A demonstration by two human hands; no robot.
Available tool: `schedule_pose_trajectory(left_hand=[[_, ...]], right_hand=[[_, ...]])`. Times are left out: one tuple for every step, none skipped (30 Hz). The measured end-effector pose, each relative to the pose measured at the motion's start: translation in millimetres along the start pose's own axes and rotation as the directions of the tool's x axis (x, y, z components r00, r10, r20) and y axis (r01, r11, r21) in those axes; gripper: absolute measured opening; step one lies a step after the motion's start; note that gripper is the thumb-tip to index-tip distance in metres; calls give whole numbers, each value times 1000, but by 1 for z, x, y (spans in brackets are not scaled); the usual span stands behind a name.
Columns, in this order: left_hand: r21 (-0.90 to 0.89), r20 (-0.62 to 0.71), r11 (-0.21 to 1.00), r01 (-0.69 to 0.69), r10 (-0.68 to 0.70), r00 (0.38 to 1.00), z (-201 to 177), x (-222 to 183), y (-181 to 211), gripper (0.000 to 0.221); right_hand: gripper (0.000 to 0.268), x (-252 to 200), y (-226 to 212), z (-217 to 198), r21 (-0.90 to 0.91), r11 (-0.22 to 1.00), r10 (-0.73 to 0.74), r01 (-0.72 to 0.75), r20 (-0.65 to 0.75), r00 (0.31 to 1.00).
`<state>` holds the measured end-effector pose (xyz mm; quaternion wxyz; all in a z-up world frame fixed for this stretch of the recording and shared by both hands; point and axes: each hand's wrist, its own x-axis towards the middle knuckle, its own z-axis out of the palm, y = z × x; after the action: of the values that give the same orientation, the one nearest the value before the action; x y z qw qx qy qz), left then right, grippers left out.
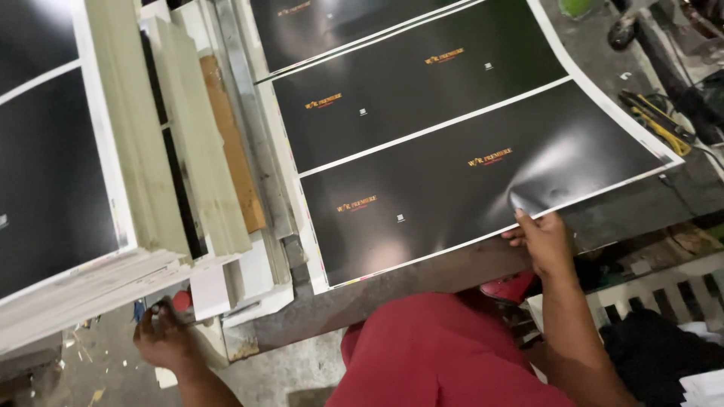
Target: Moving printed posters from a stack onto a machine conveyor or surface for finishing.
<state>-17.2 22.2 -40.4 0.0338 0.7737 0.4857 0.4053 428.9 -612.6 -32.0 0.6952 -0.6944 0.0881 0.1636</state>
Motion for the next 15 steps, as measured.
schedule_pose_trajectory(left_hand=[[-6, 3, 1000, -5, 5, 1000, 4, 0, -5, 19], [-214, 10, 975, 62, -62, 998, 9, -1, -10, 21], [-412, 31, 902, 128, -126, 992, 13, -1, -15, 24], [-416, 33, 901, 124, -121, 992, 12, -2, -13, 24], [-430, 39, 893, 131, -127, 991, 9, -3, -12, 25], [-444, 45, 885, 138, -132, 990, 6, -4, -12, 26], [-447, 46, 884, 136, -129, 991, 4, -4, -11, 26], [-222, 19, 973, 55, -52, 998, 2, -5, -10, 25], [18, 9, 999, -29, 29, 1000, 0, -5, -9, 25], [15, 9, 999, -33, 33, 999, 0, -4, -8, 25], [50, 10, 998, -31, 30, 999, -1, -3, -6, 26], [85, 10, 996, -29, 28, 1000, -1, -2, -5, 26], [83, 10, 996, -31, 31, 999, -3, -3, -1, 26], [80, 12, 997, -23, 22, 1000, -4, -3, 2, 26], [77, 15, 997, -15, 14, 1000, -6, -3, 5, 26]], right_hand=[[28, 0, -2, 1, 3, 1000, -1, 1, -8, 1000], [29, -1, -4, 3, -8, 1000, -2, 2, -8, 1000], [29, 0, -5, 4, -19, 1000, -4, 4, -8, 1000], [29, 2, -5, 5, -15, 1000, -6, 6, -15, 1000], [29, 4, -5, 6, -21, 1000, 1, -1, -16, 1000], [29, 6, -5, 7, -27, 1000, 7, -8, -17, 1000], [29, 9, -3, 7, -25, 1000, 6, -7, -21, 1000], [29, 12, -1, 8, -18, 1000, 15, -16, -24, 1000], [28, 15, 2, 8, -10, 1000, 25, -25, -25, 999], [28, 15, -1, 9, -7, 1000, 24, -24, -29, 999], [29, 16, -4, 11, -5, 1000, 25, -25, -28, 999], [29, 16, -6, 12, -2, 1000, 26, -26, -27, 999], [29, 17, -8, 13, 1, 1000, 25, -25, -29, 999], [29, 18, -11, 13, -1, 1000, 27, -27, -16, 1000], [29, 19, -13, 14, -2, 1000, 29, -29, -3, 1000]])
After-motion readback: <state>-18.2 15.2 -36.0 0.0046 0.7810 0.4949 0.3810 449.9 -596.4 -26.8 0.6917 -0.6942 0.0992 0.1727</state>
